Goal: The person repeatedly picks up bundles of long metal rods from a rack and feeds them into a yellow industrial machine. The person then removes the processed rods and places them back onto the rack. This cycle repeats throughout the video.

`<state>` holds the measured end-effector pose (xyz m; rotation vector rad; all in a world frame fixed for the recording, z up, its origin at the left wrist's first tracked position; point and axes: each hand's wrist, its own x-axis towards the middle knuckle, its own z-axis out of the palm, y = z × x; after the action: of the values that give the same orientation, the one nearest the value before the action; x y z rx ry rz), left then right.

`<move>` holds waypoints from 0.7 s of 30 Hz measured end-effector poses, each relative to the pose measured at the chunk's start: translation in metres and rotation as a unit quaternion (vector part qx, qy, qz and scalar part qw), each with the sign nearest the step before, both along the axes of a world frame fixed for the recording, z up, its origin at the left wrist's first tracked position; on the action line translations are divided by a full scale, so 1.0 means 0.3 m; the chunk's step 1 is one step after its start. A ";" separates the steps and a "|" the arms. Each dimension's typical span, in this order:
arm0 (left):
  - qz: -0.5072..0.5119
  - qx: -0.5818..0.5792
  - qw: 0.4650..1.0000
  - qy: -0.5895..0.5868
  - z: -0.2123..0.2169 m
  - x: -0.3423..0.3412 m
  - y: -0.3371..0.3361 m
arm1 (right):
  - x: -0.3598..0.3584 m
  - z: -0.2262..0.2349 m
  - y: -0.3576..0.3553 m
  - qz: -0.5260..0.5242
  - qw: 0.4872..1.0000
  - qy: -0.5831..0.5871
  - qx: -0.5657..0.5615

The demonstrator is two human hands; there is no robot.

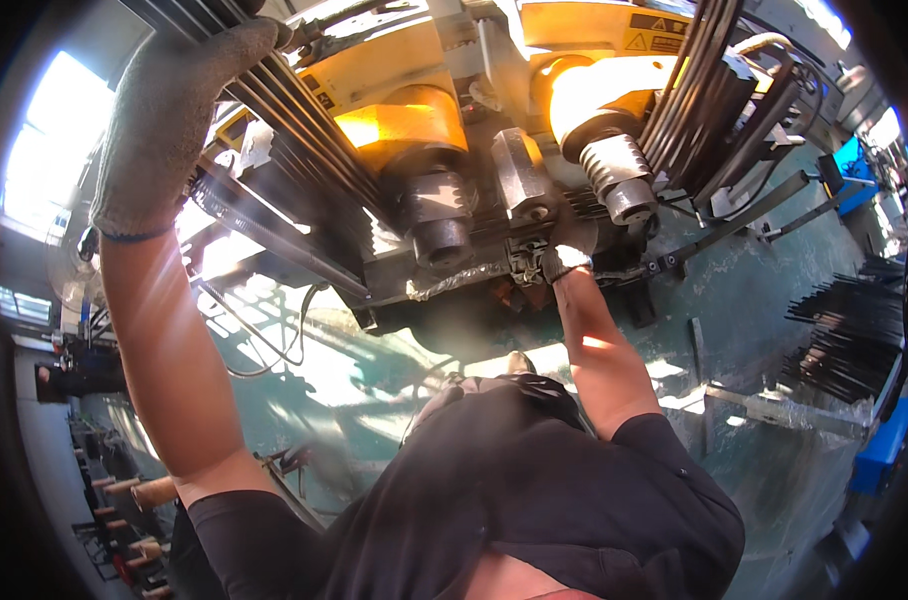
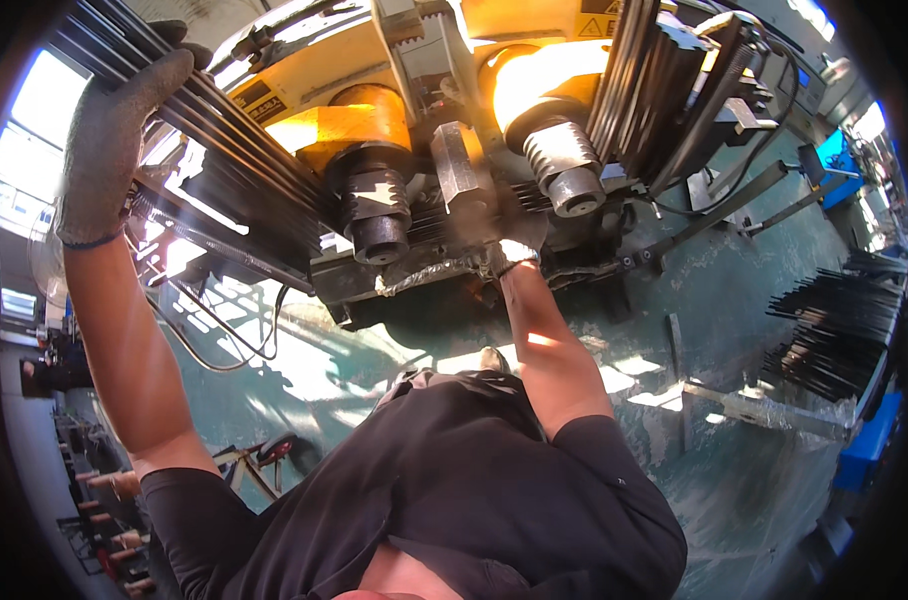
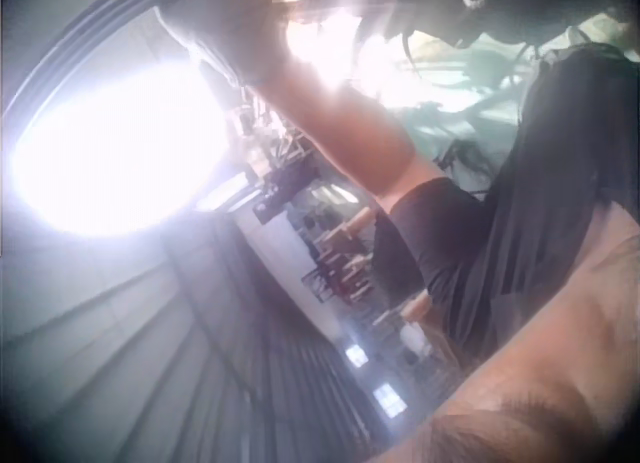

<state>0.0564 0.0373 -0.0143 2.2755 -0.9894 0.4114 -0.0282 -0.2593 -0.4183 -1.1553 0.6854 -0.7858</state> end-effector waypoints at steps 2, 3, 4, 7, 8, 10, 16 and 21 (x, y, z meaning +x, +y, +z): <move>0.020 0.008 1.000 0.007 0.009 -0.027 0.001 | 0.019 -0.092 -0.025 0.016 0.999 -0.010 0.028; 0.028 0.011 1.000 0.008 0.012 -0.037 0.002 | 0.017 -0.104 -0.026 0.027 0.999 -0.011 0.026; 0.035 0.015 0.999 0.008 0.017 -0.045 0.003 | 0.016 -0.114 -0.024 0.040 0.999 -0.011 0.022; 0.047 0.023 0.999 0.010 0.021 -0.054 -0.004 | 0.004 -0.143 -0.040 0.069 0.998 -0.010 0.010; 0.051 0.024 0.998 0.011 0.018 -0.063 -0.008 | 0.000 -0.152 -0.048 0.078 0.997 -0.009 0.004; 0.058 0.027 0.998 0.013 0.021 -0.065 -0.015 | -0.002 -0.188 -0.067 0.102 0.995 -0.012 -0.005; 0.081 0.034 0.996 0.018 0.049 -0.098 -0.017 | 0.023 -0.385 -0.191 0.308 0.947 -0.046 -0.073; 0.098 0.038 0.994 0.025 0.050 -0.121 -0.001 | -0.005 -0.171 -0.118 0.347 0.932 -0.066 -0.084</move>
<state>0.0201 0.0371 0.0006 2.4493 -0.7705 0.4044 -0.0297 -0.2946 -0.4697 -1.3681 0.0660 -0.3121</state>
